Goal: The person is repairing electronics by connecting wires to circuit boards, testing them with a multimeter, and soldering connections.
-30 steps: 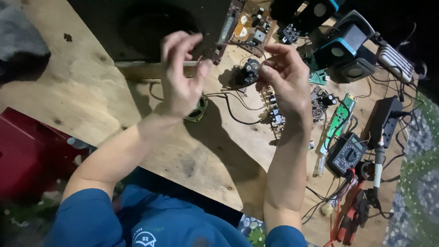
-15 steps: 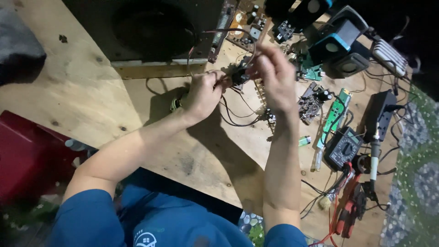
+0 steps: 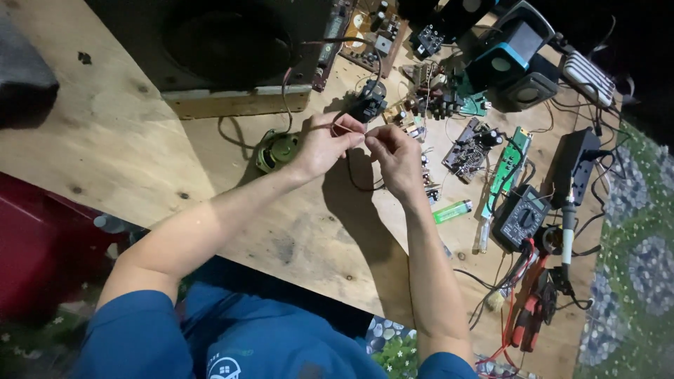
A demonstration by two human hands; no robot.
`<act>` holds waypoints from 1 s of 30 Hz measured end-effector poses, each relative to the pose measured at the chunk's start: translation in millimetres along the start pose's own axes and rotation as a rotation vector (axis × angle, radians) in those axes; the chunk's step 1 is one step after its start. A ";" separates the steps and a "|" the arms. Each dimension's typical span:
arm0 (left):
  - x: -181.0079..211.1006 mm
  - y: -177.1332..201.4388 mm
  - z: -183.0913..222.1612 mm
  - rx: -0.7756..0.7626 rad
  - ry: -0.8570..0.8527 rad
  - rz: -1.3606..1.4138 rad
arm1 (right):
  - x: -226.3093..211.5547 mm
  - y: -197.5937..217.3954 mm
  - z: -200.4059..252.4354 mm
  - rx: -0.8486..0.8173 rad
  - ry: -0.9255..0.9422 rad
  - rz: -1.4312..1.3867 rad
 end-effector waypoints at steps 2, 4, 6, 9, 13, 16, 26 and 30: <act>-13.5 2.4 0.4 0.017 0.018 0.049 | -1.7 -1.6 0.9 0.001 0.001 0.049; -15.4 2.2 0.7 0.020 0.034 0.103 | -0.5 -1.8 1.0 0.016 0.000 0.104; -5.2 4.5 5.6 0.016 0.010 0.060 | 2.9 -5.3 2.8 0.072 0.027 0.162; -0.9 5.1 10.7 0.027 0.016 0.048 | -3.0 -7.1 4.4 0.079 0.042 0.222; -16.4 10.3 10.3 -0.012 0.056 0.050 | 1.2 -9.0 4.2 0.043 0.123 0.258; -21.3 14.6 12.0 -0.032 0.109 0.075 | -1.2 -10.5 5.3 0.009 0.153 0.252; -10.6 14.3 16.8 0.017 0.014 0.084 | 12.0 -6.7 2.3 -0.142 -0.018 0.058; -6.1 13.8 17.8 -0.002 -0.019 0.078 | 25.6 -10.0 -0.8 -0.245 -0.102 -0.171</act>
Point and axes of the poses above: each hand's wrist, its own z-axis away from the middle knuckle, its own y-axis out of the back of the hand, x = y × z, the point moved 3 cm from there along -z, towards the middle knuckle, and after that the axes turned 5 degrees about z, right-handed, at the moved point
